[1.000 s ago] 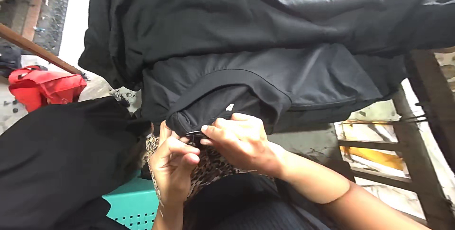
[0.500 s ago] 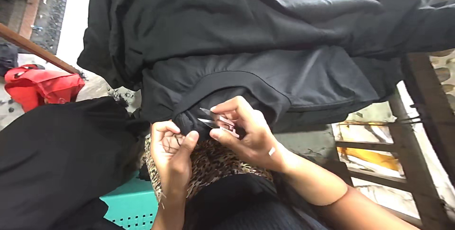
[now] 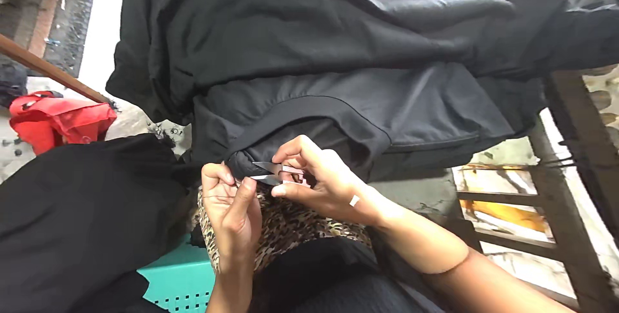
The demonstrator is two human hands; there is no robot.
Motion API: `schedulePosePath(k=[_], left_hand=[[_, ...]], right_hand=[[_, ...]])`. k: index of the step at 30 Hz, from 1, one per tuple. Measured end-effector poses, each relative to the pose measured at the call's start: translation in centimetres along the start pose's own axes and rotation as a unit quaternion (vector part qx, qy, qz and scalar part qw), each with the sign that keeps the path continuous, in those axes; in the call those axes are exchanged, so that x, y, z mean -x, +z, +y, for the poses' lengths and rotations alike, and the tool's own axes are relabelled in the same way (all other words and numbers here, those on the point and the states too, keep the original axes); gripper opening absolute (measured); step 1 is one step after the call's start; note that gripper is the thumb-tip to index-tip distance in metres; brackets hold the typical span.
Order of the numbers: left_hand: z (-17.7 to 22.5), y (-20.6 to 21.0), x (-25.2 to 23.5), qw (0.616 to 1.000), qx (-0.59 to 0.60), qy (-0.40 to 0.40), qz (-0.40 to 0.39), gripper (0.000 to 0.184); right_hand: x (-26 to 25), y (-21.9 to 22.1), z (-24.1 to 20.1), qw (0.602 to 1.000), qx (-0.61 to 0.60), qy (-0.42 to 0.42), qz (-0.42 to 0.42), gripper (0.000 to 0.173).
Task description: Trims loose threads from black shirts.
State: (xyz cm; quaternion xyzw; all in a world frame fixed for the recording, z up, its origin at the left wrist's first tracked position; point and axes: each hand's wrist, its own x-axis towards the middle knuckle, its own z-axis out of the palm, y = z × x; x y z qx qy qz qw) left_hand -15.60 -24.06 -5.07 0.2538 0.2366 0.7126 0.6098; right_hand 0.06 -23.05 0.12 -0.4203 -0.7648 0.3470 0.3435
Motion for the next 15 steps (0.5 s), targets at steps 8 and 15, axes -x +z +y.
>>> schedulePosePath(k=[8,15], left_hand=[[0.3,0.1,0.0,0.999,-0.021,-0.001,0.024,0.023],[4.7,1.8,-7.6,0.849,-0.370,0.356,-0.120,0.011]], right_hand=[[-0.1,0.2,-0.6,0.998,0.048,-0.013,0.026,0.020],[2.8,-5.0,-2.0,0.964,0.265,0.011,-0.030,0.041]])
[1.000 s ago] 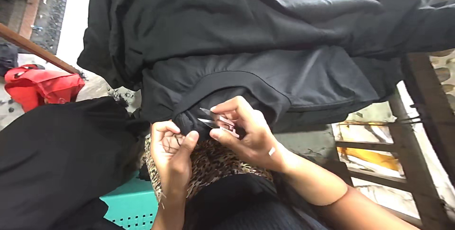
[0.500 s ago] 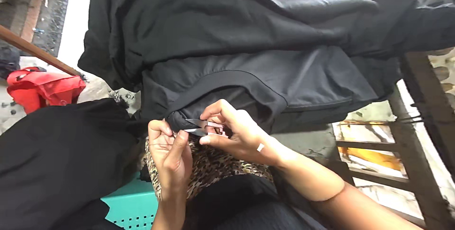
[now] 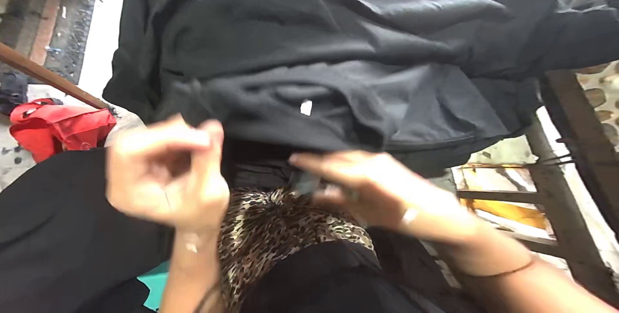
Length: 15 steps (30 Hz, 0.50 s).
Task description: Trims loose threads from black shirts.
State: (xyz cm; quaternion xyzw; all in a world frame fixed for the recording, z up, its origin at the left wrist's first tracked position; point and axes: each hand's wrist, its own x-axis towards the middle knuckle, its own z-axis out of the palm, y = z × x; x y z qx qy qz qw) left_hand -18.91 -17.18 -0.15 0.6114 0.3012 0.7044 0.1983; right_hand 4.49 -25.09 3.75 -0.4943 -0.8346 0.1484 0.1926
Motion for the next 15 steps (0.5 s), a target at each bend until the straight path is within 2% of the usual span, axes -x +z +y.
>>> schedulePosePath(k=[1,2,3,5,6,8,10,12,15], left_hand=[[-1.7,0.5,-2.7,0.996,-0.055,0.065,-0.020,0.005],[-3.8,1.4,-5.4,0.987,-0.110,0.112,-0.042,0.012],[-6.2,2.5,-7.8,0.975,-0.171,0.124,-0.064,0.029],[-11.3,4.5,-10.9,0.949,-0.266,0.035,-0.168,0.057],[-13.7,5.3,-11.4,0.933,-0.284,-0.013,-0.221,0.061],[-16.5,6.4,-11.3,0.923,-0.284,-0.051,-0.255,0.058],[-16.2,6.1,-11.3,0.918,-0.284,-0.060,-0.269,0.056],[-14.2,5.1,-10.2,0.913,-0.285,-0.049,-0.289,0.057],[-7.3,4.3,-6.0,0.922,-0.257,-0.004,-0.289,0.059]], right_hand=[[-0.6,-1.9,1.7,0.994,0.089,0.039,0.040,0.040],[-1.6,-4.1,3.5,0.980,0.161,0.088,0.081,0.042],[-2.9,-6.2,5.6,0.963,0.194,0.155,0.104,0.050],[-5.3,-8.9,11.8,0.928,0.219,0.265,0.142,0.058],[-5.8,-9.1,15.1,0.919,0.214,0.298,0.142,0.057],[-6.1,-8.1,19.7,0.924,0.169,0.319,0.126,0.054],[-6.4,-7.1,20.3,0.928,0.163,0.313,0.118,0.052],[-6.1,-6.8,19.9,0.929,0.152,0.315,0.120,0.051],[-5.6,-7.0,19.8,0.932,0.151,0.303,0.129,0.051]])
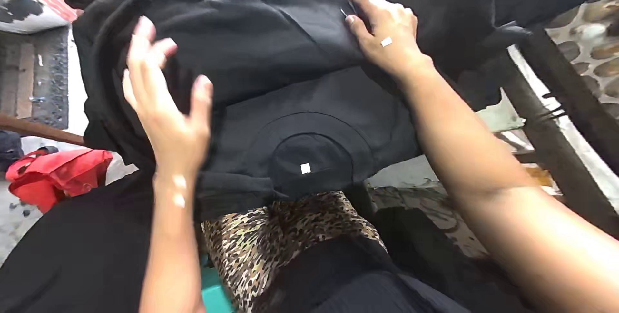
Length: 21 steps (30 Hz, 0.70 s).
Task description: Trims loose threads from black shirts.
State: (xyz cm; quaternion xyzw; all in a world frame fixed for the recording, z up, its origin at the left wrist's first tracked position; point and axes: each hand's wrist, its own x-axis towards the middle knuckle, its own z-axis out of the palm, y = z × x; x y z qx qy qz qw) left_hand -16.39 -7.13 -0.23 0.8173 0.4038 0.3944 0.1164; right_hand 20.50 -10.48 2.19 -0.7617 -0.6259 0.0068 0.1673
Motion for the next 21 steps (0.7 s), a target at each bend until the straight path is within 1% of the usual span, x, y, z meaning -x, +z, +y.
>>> schedulePosePath(k=[2,3,4,5,6,8,10,11,12,13,14,15,16,17,18,19,20,21], left_hand=[[4.8,0.3,5.0,0.999,-0.020,0.035,0.001,0.059],[6.5,1.1,7.5,0.997,-0.048,0.050,0.016,0.054],[7.6,1.9,9.5,0.994,-0.087,0.054,0.034,0.045],[8.2,2.6,10.8,0.991,-0.122,0.044,0.046,0.036],[8.5,2.7,11.8,0.987,-0.151,0.022,0.047,0.030],[9.2,1.8,12.8,0.981,-0.188,-0.034,0.043,0.022],[9.9,0.5,13.4,0.975,-0.198,-0.101,0.015,0.024],[10.0,0.2,13.6,0.973,-0.193,-0.129,0.006,0.026],[9.9,0.0,13.7,0.974,-0.174,-0.143,0.016,0.027],[9.7,0.1,13.9,0.979,-0.133,-0.144,0.051,0.026],[9.4,0.3,14.0,0.983,-0.057,-0.141,0.106,0.022],[9.1,0.7,13.9,0.974,0.064,-0.146,0.163,0.017],[9.0,1.0,13.7,0.940,0.214,-0.168,0.205,0.012],[9.0,1.4,13.2,0.870,0.383,-0.207,0.231,0.019],[9.1,1.6,12.7,0.771,0.536,-0.249,0.239,0.024],[9.1,1.6,12.4,0.672,0.642,-0.281,0.239,0.025],[9.0,1.7,12.2,0.596,0.705,-0.300,0.242,0.024],[9.0,1.7,12.3,0.559,0.731,-0.306,0.243,0.023]], right_hand=[[0.3,0.0,0.4,1.000,-0.016,-0.020,0.010,0.051],[0.4,0.1,0.6,0.999,-0.030,-0.031,0.021,0.050],[0.5,0.2,0.9,0.997,-0.046,-0.044,0.037,0.050],[0.5,0.3,1.1,0.995,-0.059,-0.059,0.059,0.049],[0.7,0.3,1.1,0.991,-0.074,-0.073,0.086,0.047],[1.6,0.0,0.4,0.979,-0.116,-0.092,0.144,0.042],[3.6,-0.5,-1.4,0.960,-0.172,-0.115,0.188,0.038],[5.3,-0.8,-2.9,0.948,-0.206,-0.135,0.200,0.037],[7.5,-1.2,-4.9,0.937,-0.248,-0.152,0.192,0.036],[10.4,-1.4,-7.0,0.930,-0.292,-0.160,0.157,0.034],[13.0,-0.9,-8.7,0.916,-0.340,-0.171,0.124,0.032],[15.2,0.2,-10.1,0.898,-0.388,-0.186,0.096,0.030],[16.9,1.9,-11.1,0.880,-0.425,-0.201,0.069,0.030],[18.1,3.5,-11.8,0.869,-0.446,-0.210,0.045,0.031],[18.9,4.9,-12.0,0.870,-0.444,-0.212,0.030,0.034],[19.2,5.7,-11.9,0.876,-0.432,-0.212,0.025,0.037],[19.1,5.9,-11.7,0.878,-0.429,-0.210,0.023,0.037],[18.9,5.7,-11.4,0.877,-0.436,-0.203,0.016,0.036]])
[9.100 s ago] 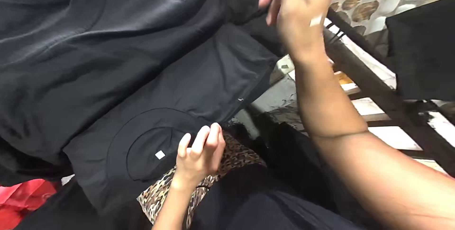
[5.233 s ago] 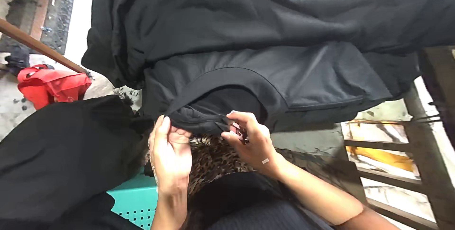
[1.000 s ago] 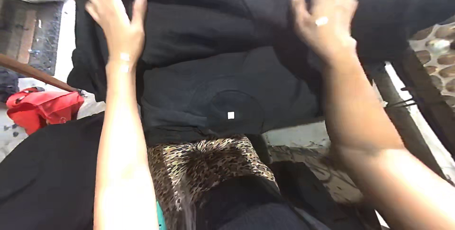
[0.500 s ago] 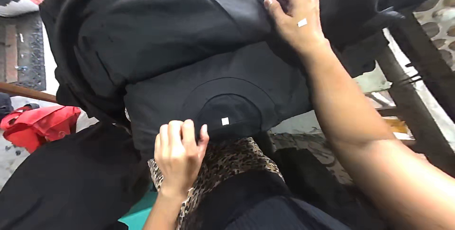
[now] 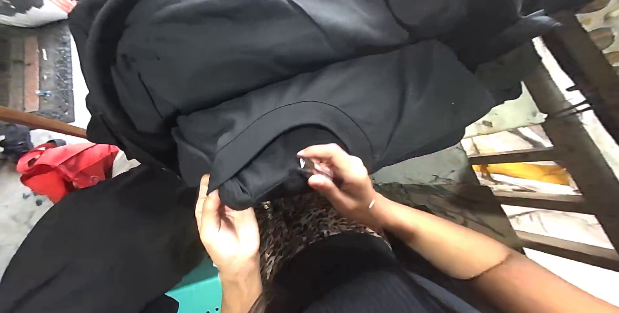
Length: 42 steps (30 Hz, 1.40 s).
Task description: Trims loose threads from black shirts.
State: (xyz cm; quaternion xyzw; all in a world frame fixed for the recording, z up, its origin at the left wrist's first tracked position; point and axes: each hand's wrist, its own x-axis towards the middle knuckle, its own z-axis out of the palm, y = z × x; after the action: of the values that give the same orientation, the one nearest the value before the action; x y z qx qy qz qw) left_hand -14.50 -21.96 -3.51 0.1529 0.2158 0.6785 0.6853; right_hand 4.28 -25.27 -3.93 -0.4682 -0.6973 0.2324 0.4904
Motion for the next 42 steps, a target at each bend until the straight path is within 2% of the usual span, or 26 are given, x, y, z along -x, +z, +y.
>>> schedulePosePath(k=[3,6,7,9,12,14,17,23,28,30,32,33,35,36,38,40,42], left_hand=[[0.5,-0.4,0.3,0.999,-0.006,0.008,-0.052,0.021],[1.1,-0.7,0.9,0.983,-0.123,0.051,-0.126,0.047],[1.1,-0.9,1.2,0.973,-0.172,0.080,-0.128,0.046],[0.8,-0.9,1.3,0.945,-0.272,0.154,-0.094,0.024],[0.8,-1.0,1.5,0.927,-0.316,0.188,-0.070,0.010],[1.0,-1.0,1.9,0.915,-0.350,0.189,-0.062,0.009],[1.2,-0.9,2.4,0.900,-0.389,0.186,-0.068,0.008],[1.4,-0.9,2.7,0.878,-0.424,0.201,-0.092,0.010],[1.3,-1.1,2.6,0.881,-0.420,0.194,-0.096,0.012],[1.2,-1.2,2.7,0.869,-0.441,0.204,-0.097,0.010],[1.6,-1.0,3.8,0.815,-0.508,0.252,-0.122,0.012],[2.2,-0.8,4.8,0.795,-0.519,0.277,-0.153,0.015],[4.0,-0.3,6.8,0.821,-0.450,0.255,-0.241,0.016],[4.8,-0.2,7.3,0.830,-0.426,0.239,-0.270,0.018],[5.2,-0.3,7.2,0.806,-0.465,0.267,-0.250,0.021],[4.4,-0.7,5.6,0.745,-0.549,0.336,-0.172,0.018],[3.4,-1.0,4.0,0.715,-0.578,0.379,-0.107,0.018]], right_hand=[[-0.5,-0.8,-0.3,0.999,-0.040,0.025,-0.017,0.031],[-0.8,-0.3,-1.0,0.998,-0.048,-0.013,-0.045,0.030],[-0.8,0.0,-1.2,0.997,-0.055,-0.026,-0.051,0.030],[-0.7,0.7,-1.5,0.997,-0.043,-0.046,-0.053,0.030],[-0.7,1.5,-2.1,0.993,0.080,-0.087,-0.020,0.033],[-0.8,1.8,-2.7,0.980,0.162,-0.117,0.007,0.033],[-1.4,1.9,-3.3,0.967,0.211,-0.141,0.019,0.032],[-2.2,1.7,-4.1,0.965,0.228,-0.130,-0.024,0.036],[-2.4,1.6,-4.4,0.968,0.227,-0.105,-0.032,0.036],[-2.4,1.5,-4.4,0.986,0.147,-0.074,-0.014,0.034],[-2.6,1.1,-5.1,0.994,-0.049,0.015,-0.091,0.039],[-2.9,1.0,-5.4,0.967,-0.183,0.079,-0.156,0.047],[-3.2,1.4,-5.7,0.870,-0.393,0.191,-0.229,0.069],[-3.0,1.6,-5.5,0.828,-0.455,0.234,-0.230,0.074],[-2.5,1.7,-4.9,0.769,-0.530,0.289,-0.213,0.074],[-2.1,1.6,-4.5,0.755,-0.552,0.286,-0.209,0.072],[-1.9,1.4,-4.5,0.759,-0.553,0.272,-0.210,0.073]])
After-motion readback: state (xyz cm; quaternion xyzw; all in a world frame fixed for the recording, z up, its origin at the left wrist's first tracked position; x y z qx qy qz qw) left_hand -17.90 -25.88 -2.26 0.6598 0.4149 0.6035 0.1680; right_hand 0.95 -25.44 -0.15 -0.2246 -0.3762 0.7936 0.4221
